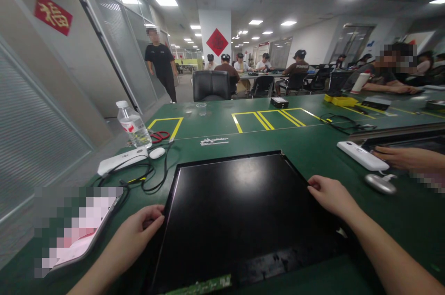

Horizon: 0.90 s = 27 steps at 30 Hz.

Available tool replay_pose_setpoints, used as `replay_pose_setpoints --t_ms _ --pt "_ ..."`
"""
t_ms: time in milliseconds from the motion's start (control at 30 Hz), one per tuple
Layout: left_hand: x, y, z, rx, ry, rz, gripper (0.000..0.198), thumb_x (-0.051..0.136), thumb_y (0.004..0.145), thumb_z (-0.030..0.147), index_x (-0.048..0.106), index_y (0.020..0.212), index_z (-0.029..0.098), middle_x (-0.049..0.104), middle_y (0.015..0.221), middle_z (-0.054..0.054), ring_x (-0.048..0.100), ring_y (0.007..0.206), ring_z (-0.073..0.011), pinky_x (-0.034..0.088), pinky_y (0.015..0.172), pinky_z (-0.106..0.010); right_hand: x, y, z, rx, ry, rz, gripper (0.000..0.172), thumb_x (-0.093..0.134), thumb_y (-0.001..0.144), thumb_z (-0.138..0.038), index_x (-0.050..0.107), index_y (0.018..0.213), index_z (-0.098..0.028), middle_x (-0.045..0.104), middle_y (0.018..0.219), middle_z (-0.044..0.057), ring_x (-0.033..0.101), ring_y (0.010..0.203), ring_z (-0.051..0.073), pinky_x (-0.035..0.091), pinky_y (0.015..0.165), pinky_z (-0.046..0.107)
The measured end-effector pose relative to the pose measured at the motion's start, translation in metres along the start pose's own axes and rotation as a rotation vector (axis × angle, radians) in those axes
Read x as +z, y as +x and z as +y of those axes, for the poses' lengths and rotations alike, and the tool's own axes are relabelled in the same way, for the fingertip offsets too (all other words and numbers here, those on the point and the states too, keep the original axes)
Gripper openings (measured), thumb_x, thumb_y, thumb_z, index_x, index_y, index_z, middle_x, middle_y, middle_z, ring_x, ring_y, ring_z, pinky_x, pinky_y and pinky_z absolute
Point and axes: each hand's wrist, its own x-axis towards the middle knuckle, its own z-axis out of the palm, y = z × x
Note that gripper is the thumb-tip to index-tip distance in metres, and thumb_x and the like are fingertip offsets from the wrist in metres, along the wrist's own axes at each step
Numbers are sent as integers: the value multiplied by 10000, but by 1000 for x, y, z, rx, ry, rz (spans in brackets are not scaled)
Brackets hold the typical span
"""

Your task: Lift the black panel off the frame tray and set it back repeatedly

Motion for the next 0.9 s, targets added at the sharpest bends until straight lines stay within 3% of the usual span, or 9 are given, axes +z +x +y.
replay_pose_setpoints --t_ms 200,367,500,667,767,900 --pt "2 -7 18 -133 -217 7 440 838 499 549 727 771 221 800 977 -109 739 909 -338 587 789 -415 0 1 1 4 18 -20 186 524 817 -252 698 867 -211 750 858 53 685 809 209 450 706 289" --pt "6 -11 14 -453 -552 -25 606 924 475 333 644 1002 225 783 719 -49 759 673 -329 603 584 -417 0 1 0 14 8 -41 226 500 837 -271 692 920 -188 748 885 70 683 825 217 451 715 298" --pt "15 -9 3 -480 -667 47 427 873 594 234 604 925 249 734 629 11 722 507 -275 580 472 -377 -1 0 -2 25 -11 -30 221 503 838 -274 694 921 -200 747 879 63 684 823 218 443 692 292" --pt "22 -11 11 -544 -760 127 236 746 734 109 597 869 234 720 631 14 705 491 -204 555 459 -282 0 -1 -2 26 -13 -18 221 496 846 -285 693 919 -219 744 861 51 684 809 213 438 677 286" --pt "25 -12 13 -536 -808 153 239 692 783 117 578 931 266 711 638 37 708 496 -184 548 475 -258 1 0 0 24 -7 -35 229 483 849 -291 687 920 -213 739 860 57 684 806 213 440 672 289" --pt "26 -11 12 -523 -862 121 425 749 740 168 532 1070 328 698 625 56 732 525 -233 552 477 -291 2 1 1 32 27 -40 222 485 846 -303 678 916 -217 736 859 56 684 788 209 443 670 290"
